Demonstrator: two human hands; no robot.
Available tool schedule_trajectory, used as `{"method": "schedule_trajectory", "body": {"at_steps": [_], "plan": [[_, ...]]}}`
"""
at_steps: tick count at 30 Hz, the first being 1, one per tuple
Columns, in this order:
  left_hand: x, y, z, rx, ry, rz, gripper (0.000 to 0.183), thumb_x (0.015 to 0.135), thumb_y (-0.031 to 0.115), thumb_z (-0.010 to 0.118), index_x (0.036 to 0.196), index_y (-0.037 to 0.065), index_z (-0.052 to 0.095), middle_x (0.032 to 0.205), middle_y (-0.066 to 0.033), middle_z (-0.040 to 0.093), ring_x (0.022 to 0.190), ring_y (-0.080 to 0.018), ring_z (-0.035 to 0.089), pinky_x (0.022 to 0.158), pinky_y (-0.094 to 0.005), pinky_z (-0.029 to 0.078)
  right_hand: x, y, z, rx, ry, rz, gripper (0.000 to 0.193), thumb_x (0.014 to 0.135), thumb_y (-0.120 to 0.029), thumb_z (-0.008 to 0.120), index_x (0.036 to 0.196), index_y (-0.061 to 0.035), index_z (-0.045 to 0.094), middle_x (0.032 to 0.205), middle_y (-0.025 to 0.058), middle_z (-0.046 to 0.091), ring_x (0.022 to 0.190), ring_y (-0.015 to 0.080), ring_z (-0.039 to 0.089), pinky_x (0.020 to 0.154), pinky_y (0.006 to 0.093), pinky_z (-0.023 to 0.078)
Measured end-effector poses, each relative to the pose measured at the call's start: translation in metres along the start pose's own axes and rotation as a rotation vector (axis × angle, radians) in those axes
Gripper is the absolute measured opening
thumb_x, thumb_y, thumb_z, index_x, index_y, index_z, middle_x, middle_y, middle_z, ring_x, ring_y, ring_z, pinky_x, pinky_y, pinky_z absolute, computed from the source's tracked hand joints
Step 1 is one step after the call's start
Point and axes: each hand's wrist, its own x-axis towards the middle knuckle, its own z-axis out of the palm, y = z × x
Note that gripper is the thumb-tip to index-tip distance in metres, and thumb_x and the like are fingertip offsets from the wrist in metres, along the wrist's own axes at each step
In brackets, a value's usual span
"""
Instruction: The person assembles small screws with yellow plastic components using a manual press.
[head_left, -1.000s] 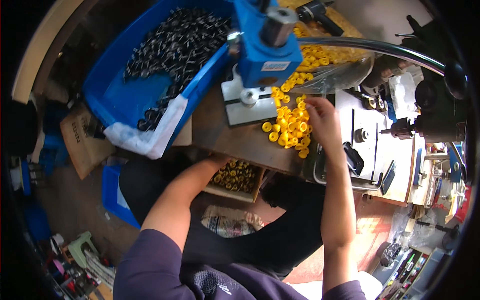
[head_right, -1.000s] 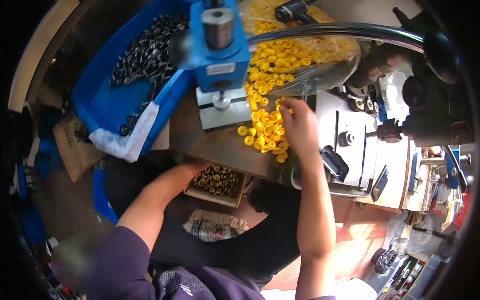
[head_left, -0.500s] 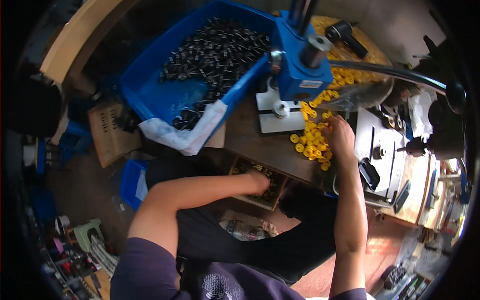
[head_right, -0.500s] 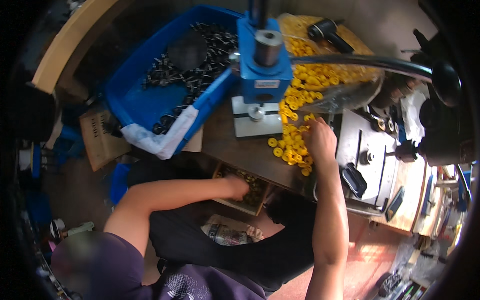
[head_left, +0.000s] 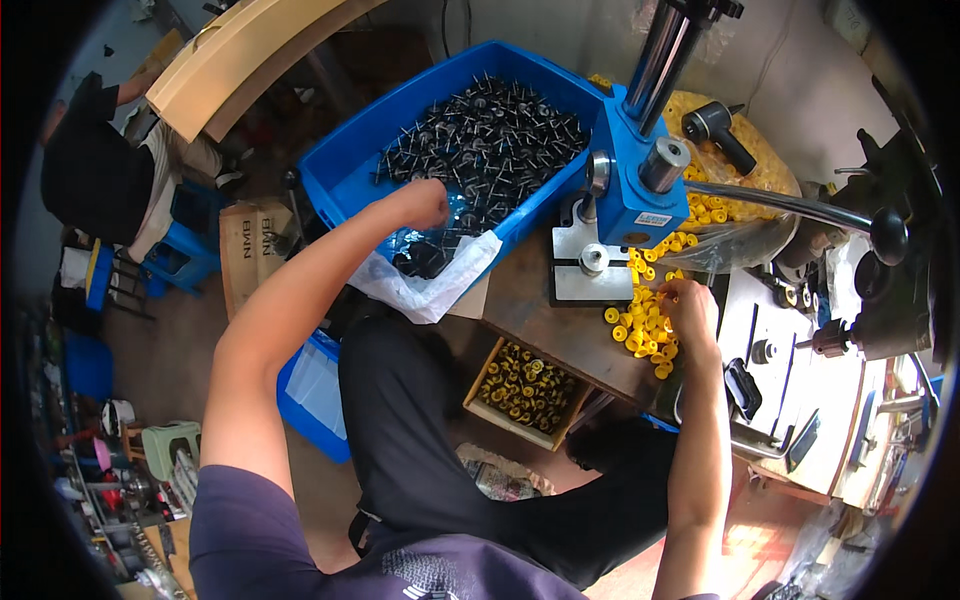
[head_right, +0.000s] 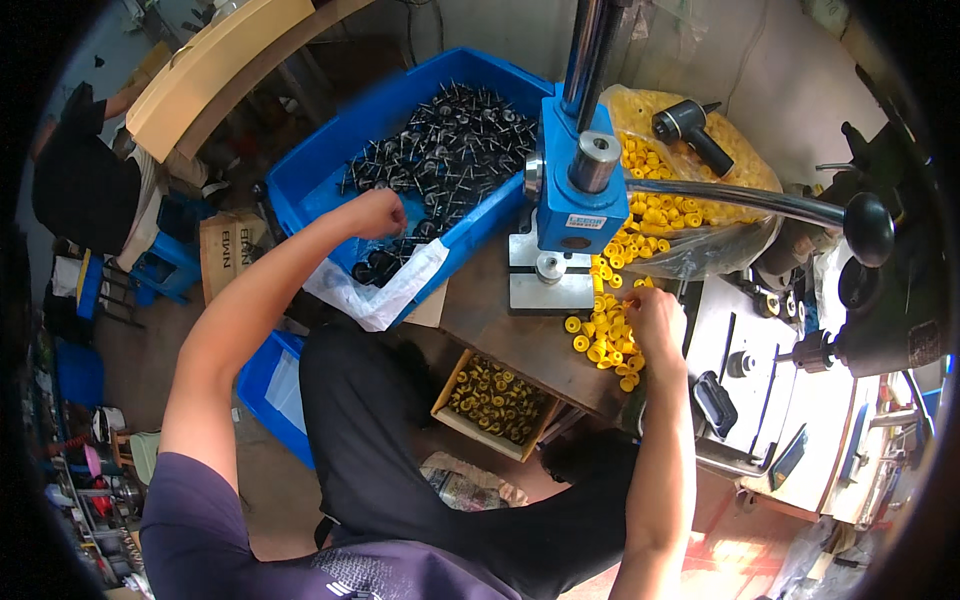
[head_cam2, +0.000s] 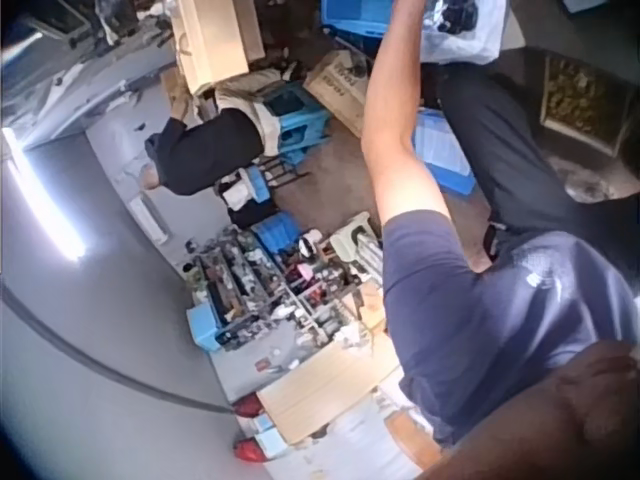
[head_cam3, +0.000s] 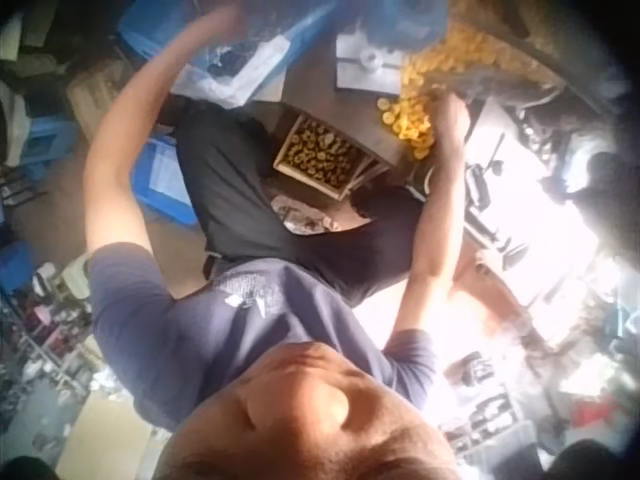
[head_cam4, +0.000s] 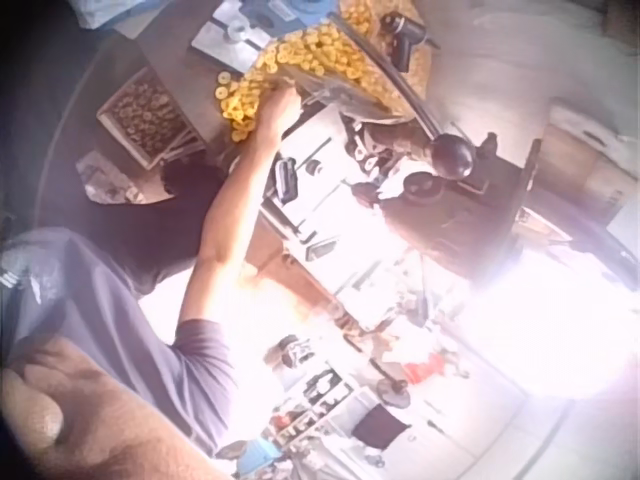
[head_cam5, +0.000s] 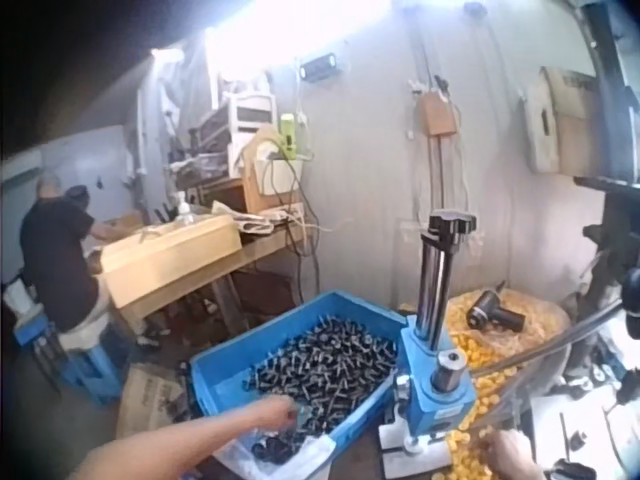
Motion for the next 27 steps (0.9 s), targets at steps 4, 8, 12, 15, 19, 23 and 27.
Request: {"method": "schedule_trajectory", "body": {"at_steps": [4,8,12,15,19,23,27], "plan": [[0.018,0.003,0.01,-0.117,-0.085,-0.013,0.017,0.083,0.013,0.073,0.096,0.004,0.079,0.092,-0.0111,0.077,0.077,-0.0207,0.074,0.071,-0.0337,0.059,-0.001,0.011,0.002,-0.011,0.011,0.014,0.019,0.081,-0.013,0.069,0.097,-0.0165,0.079,0.089,0.0092,0.075,0.084,0.0295,0.072,0.077,0.0398,0.057],[0.022,-0.004,0.01,-0.248,-0.173,-0.071,0.016,0.083,0.012,0.073,0.096,0.004,0.078,0.089,-0.0075,0.077,0.07,-0.0168,0.072,0.066,-0.0317,0.058,-0.002,0.008,-0.001,-0.051,-0.009,-0.024,0.021,0.081,-0.014,0.069,0.1,-0.0156,0.078,0.088,0.0104,0.075,0.085,0.03,0.072,0.077,0.04,0.057],[0.019,-0.005,0.007,-0.306,-0.209,-0.108,0.016,0.082,0.014,0.074,0.094,0.004,0.076,0.084,-0.0085,0.075,0.065,-0.0176,0.07,0.063,-0.0331,0.056,0.0,0.011,0.0,-0.051,-0.004,-0.025,0.021,0.08,-0.013,0.069,0.1,-0.0145,0.077,0.088,0.0104,0.075,0.085,0.0307,0.072,0.077,0.0403,0.057],[0.005,-0.013,-0.006,-0.066,-0.003,0.042,0.016,0.081,0.016,0.074,0.092,0.005,0.075,0.084,-0.0111,0.074,0.071,-0.0221,0.071,0.067,-0.0366,0.056,0.0,0.009,-0.007,0.024,0.018,-0.019,0.02,0.081,-0.014,0.068,0.099,-0.0139,0.078,0.087,0.011,0.075,0.085,0.031,0.072,0.077,0.0406,0.056],[-0.032,0.03,-0.031,0.156,0.42,-0.035,0.009,0.085,0.011,0.067,0.086,0.003,0.063,0.087,-0.0174,0.071,0.087,-0.0375,0.069,0.075,-0.0471,0.053,0.0,0.022,-0.01,0.08,0.166,-0.016,0.02,0.084,-0.015,0.069,0.1,-0.0075,0.077,0.095,0.0153,0.075,0.09,0.0354,0.072,0.082,0.042,0.056],[-0.076,0.124,-0.04,-0.306,0.518,0.207,0.012,0.096,0.013,0.064,0.096,0.002,0.058,0.085,-0.0155,0.071,0.078,-0.0296,0.07,0.068,-0.0387,0.052,0.003,-0.008,-0.016,0.473,0.273,0.09,0.019,0.084,-0.013,0.073,0.101,-0.0041,0.076,0.095,0.0143,0.076,0.084,0.0254,0.074,0.078,0.0358,0.056],[-0.06,0.187,0.019,-0.573,0.582,0.306,0.017,0.097,0.017,0.065,0.101,0.002,0.057,0.084,-0.0174,0.067,0.077,-0.0305,0.068,0.068,-0.04,0.051,0.002,-0.058,-0.007,1.196,0.001,0.274,0.015,0.088,-0.007,0.075,0.101,0.0,0.075,0.082,0.002,0.071,0.061,0.0071,0.058,0.054,0.0201,0.044]]}}
